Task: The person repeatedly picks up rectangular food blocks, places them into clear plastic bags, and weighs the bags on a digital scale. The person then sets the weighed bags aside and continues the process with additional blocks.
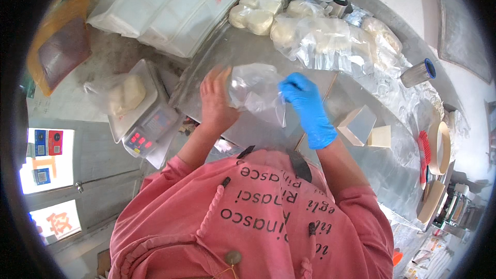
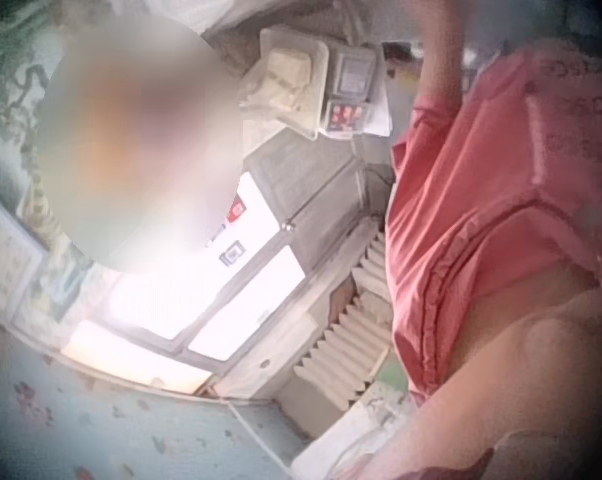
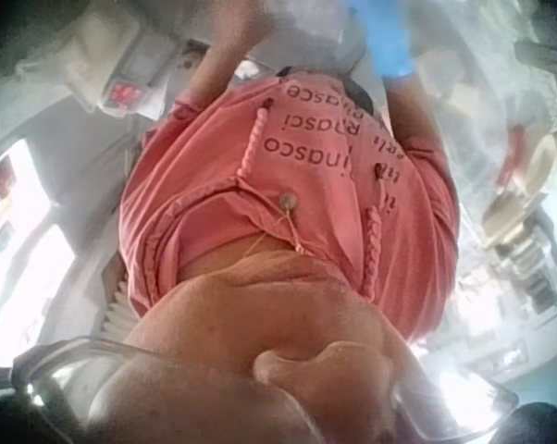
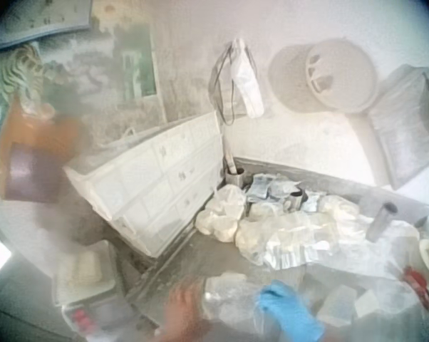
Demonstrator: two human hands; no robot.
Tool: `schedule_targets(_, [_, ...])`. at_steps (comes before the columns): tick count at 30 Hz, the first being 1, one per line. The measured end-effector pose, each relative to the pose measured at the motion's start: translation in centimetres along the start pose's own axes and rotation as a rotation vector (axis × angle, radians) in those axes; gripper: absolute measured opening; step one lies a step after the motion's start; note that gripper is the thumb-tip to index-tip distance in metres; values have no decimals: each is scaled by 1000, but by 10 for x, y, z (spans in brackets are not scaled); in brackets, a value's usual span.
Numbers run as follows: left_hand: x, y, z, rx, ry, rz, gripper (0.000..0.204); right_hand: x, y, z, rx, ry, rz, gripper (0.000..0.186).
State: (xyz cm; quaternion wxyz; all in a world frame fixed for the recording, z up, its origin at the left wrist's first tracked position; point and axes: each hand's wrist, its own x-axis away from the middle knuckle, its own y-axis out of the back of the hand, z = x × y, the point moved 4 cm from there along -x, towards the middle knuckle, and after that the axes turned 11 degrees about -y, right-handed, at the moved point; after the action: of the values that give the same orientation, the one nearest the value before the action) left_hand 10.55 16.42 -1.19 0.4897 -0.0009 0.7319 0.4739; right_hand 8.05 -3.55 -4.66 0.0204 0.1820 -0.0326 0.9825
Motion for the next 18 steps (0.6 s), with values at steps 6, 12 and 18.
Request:
schedule_targets(6, [-3,3,4,279,-9,136,41,22,-29,19,814,155,170,14])
schedule_targets(12, [21,-2,-8,550,264,244,14,62,-52,51,897,640,-299,8])
schedule_targets(18, [28,-1,11,588,380,-59,12,4,-54,-67,1500,112,260,20])
